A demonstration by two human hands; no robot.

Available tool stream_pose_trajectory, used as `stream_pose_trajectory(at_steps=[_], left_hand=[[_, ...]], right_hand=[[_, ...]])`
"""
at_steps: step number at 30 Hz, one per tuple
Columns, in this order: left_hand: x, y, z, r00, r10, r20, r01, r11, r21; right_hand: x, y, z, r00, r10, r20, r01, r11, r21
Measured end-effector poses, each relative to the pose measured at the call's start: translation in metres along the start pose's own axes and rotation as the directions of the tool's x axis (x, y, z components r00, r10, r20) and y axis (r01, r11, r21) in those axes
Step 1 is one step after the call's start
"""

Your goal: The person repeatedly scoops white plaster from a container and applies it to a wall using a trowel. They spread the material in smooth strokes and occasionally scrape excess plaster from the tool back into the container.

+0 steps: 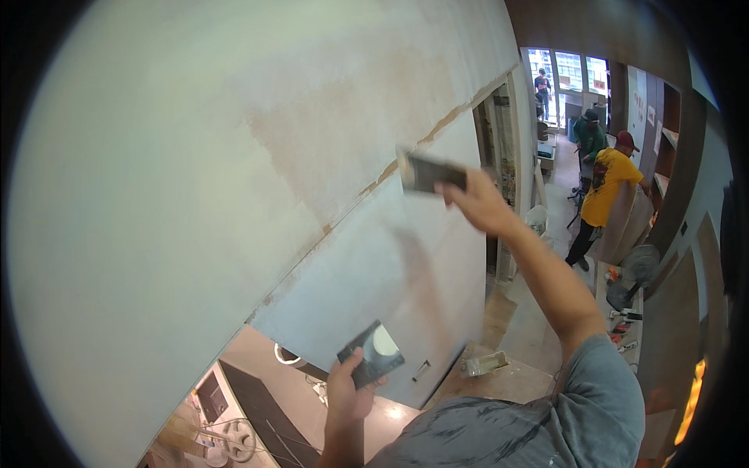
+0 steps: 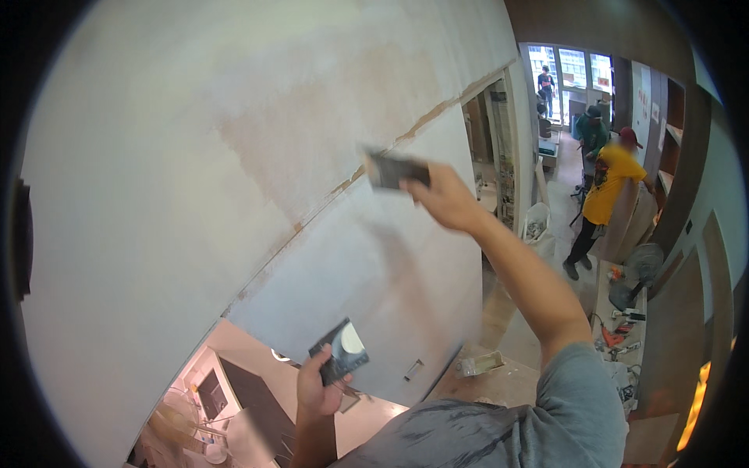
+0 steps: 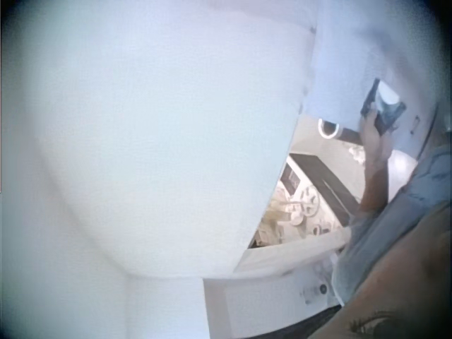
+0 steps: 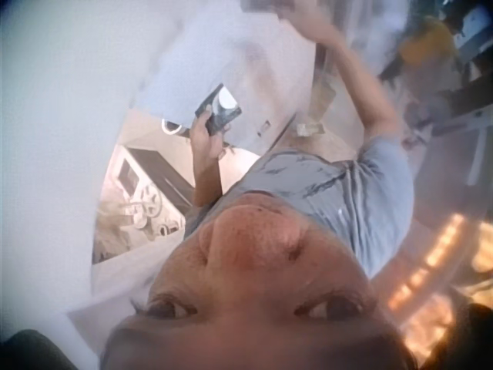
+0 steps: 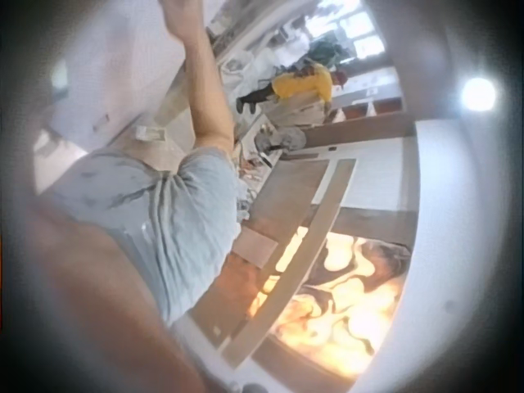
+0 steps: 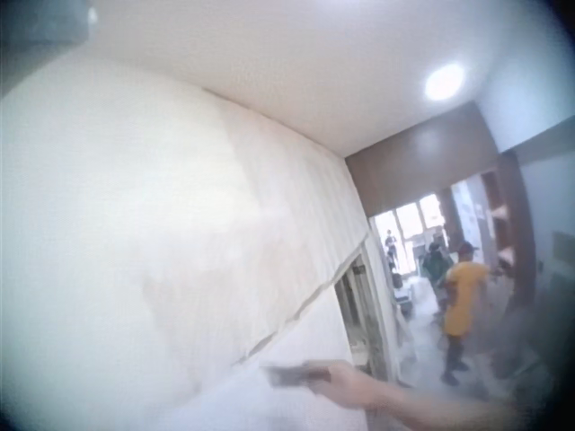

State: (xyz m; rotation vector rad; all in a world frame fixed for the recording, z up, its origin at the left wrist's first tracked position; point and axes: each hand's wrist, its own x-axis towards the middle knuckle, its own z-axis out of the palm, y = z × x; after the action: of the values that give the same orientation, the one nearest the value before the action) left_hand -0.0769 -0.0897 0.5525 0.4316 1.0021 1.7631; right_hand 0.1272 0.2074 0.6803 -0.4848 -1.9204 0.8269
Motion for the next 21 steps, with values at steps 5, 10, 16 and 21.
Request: stream_pose_trajectory(at_steps=[5, 10, 16, 21], left_hand=[[-0.011, -0.037, -0.032, 0.981, -0.160, -0.113, 0.151, 0.985, -0.084], [-0.035, -0.057, -0.032, 0.981, -0.055, -0.184, 0.087, 0.982, 0.170], [-0.046, -0.044, -0.037, 0.926, -0.188, -0.327, 0.191, 0.981, -0.024], [-0.045, -0.050, -0.066, 0.961, -0.122, -0.250, 0.103, 0.991, -0.088]], right_hand=[[0.144, -0.025, -0.019, 0.794, -0.420, -0.440, 0.305, 0.901, -0.309], [0.250, -0.034, -0.041, 0.746, -0.445, -0.495, 0.192, 0.856, -0.481], [0.298, -0.028, -0.054, 0.834, -0.309, -0.457, 0.071, 0.882, -0.467], [0.307, -0.031, -0.054, 0.885, -0.273, -0.377, 0.077, 0.885, -0.459]])
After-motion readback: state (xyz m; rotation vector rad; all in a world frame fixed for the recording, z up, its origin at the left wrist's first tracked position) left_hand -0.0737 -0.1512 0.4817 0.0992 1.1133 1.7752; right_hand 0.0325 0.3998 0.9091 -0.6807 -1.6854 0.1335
